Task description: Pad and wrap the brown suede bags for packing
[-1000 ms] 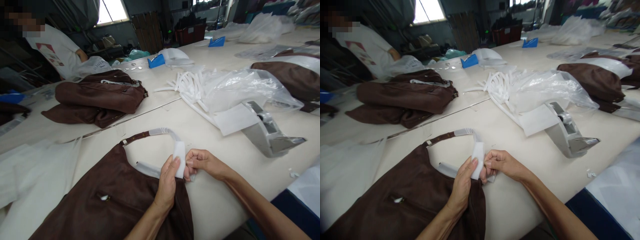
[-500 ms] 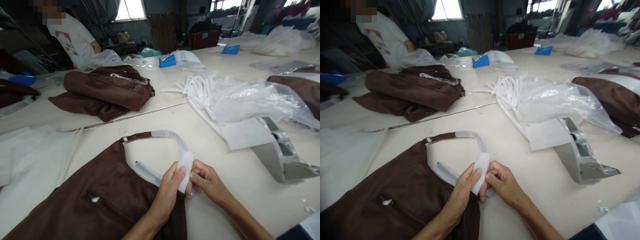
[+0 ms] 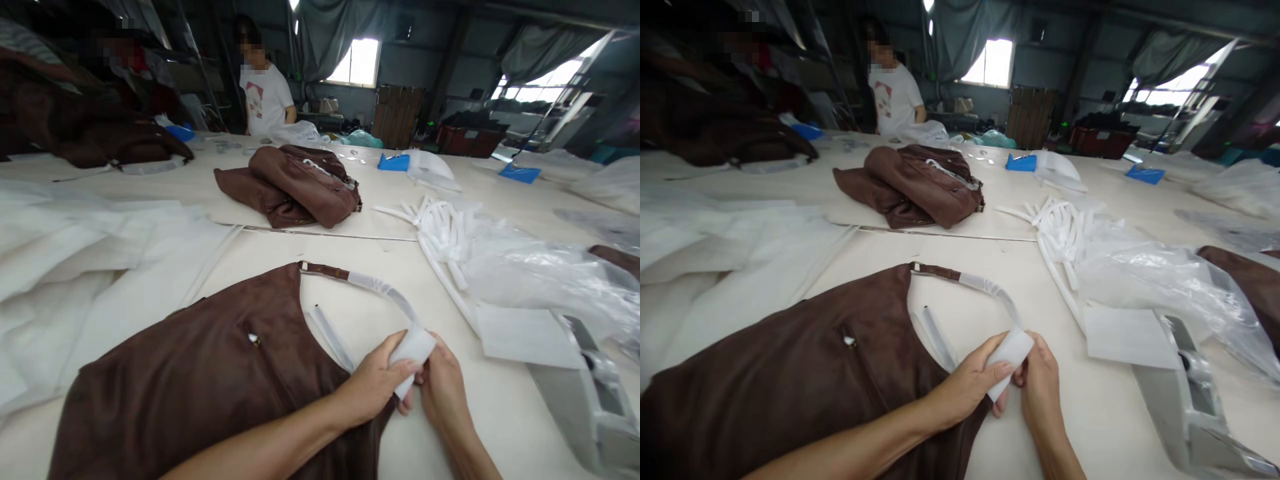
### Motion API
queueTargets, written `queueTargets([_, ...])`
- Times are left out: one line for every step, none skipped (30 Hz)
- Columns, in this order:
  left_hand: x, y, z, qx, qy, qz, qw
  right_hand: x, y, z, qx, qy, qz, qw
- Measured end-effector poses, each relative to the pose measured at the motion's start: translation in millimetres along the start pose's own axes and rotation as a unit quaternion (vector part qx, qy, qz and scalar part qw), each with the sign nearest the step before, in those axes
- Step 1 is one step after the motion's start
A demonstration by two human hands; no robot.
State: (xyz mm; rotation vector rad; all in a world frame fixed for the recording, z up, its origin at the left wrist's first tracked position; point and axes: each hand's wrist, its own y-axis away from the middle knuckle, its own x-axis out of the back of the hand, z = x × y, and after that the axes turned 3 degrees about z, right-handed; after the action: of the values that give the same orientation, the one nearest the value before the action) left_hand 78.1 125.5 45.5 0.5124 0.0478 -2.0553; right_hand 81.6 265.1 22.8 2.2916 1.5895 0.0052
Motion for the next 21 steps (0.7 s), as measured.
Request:
queueTargets([-0.3, 0.8, -0.3, -0.003, -0.012, 0.006, 1.0, 2.1, -0.1, -3.9, 0.033, -0.006, 0.041, 0.999])
queueTargets([-0.1, 1.9, -0.2, -0.007, -0.032, 0.006, 0.999, 4.3, 1.5, -7.2, 0.071, -0.006, 0.081, 0.994])
queueTargets([0.6, 2.7, 0.6, -0.015, -0.065, 0.006, 0.998, 6.3, 4.9, -9.7, 0.107, 0.005, 0.113, 0.988])
queueTargets([1.9, 3.2, 2.4, -0.029, -0.12, 0.009, 0.992, 8.0, 10.0, -11.6, 0.139, 0.027, 0.137, 0.98])
queueTargets([3.9, 2.9, 5.3, -0.046, -0.19, 0.012, 0.981, 9.3, 16.2, -13.2, 0.166, 0.059, 0.154, 0.972])
queueTargets([6.7, 1.7, 9.5, -0.064, -0.264, 0.018, 0.962, 10.1, 22.5, -15.1, 0.187, 0.097, 0.157, 0.965])
queueTargets([10.4, -0.3, 14.9, -0.079, -0.331, 0.026, 0.94, 10.4, 27.8, -17.8, 0.205, 0.141, 0.149, 0.957])
queueTargets([15.2, -3.0, 21.2, -0.088, -0.384, 0.037, 0.918, 10.1, 31.2, -21.8, 0.221, 0.187, 0.133, 0.948])
queueTargets([21.2, -6.0, 28.2, -0.091, -0.419, 0.049, 0.902, 9.3, 31.6, -27.2, 0.239, 0.23, 0.114, 0.937])
queueTargets([28.3, -9.0, 35.4, -0.089, -0.437, 0.06, 0.893, 7.8, 28.7, -33.8, 0.258, 0.269, 0.095, 0.923])
queueTargets([36.5, -11.3, 42.7, -0.087, -0.448, 0.075, 0.887, 5.4, 22.4, -41.1, 0.274, 0.307, 0.074, 0.908])
queueTargets([45.3, -12.9, 49.7, -0.088, -0.462, 0.093, 0.877, 1.8, 13.2, -48.3, 0.286, 0.349, 0.054, 0.891])
queueTargets([54.2, -13.5, 56.6, -0.091, -0.478, 0.109, 0.867, -3.0, 2.2, -54.6, 0.29, 0.406, 0.034, 0.866])
queueTargets([62.5, -13.4, 63.4, -0.094, -0.493, 0.122, 0.856, -8.9, -9.3, -59.4, 0.284, 0.472, 0.013, 0.835])
queueTargets([69.8, -13.2, 70.0, -0.099, -0.51, 0.131, 0.845, -15.6, -20.1, -62.4, 0.273, 0.536, -0.007, 0.799])
queueTargets([75.6, -13.5, 76.7, -0.104, -0.527, 0.135, 0.833, -22.5, -29.0, -63.4, 0.257, 0.592, -0.023, 0.763])
queueTargets([79.8, -15.0, 83.4, -0.111, -0.545, 0.133, 0.82, -29.2, -35.7, -62.8, 0.241, 0.634, -0.033, 0.734])
queueTargets([82.6, -18.2, 90.0, -0.118, -0.564, 0.126, 0.808, -35.1, -40.2, -60.8, 0.229, 0.658, -0.035, 0.716])
queueTargets([84.7, -23.3, 96.5, -0.127, -0.582, 0.114, 0.795, -40.2, -42.9, -58.0, 0.221, 0.668, -0.029, 0.71])
queueTargets([86.8, -30.3, 102.5, -0.136, -0.6, 0.097, 0.782, -44.3, -44.6, -54.7, 0.217, 0.673, -0.021, 0.707])
queueTargets([90.0, -38.7, 108.0, -0.145, -0.616, 0.079, 0.77, -47.2, -45.8, -51.3, 0.217, 0.679, -0.014, 0.701])
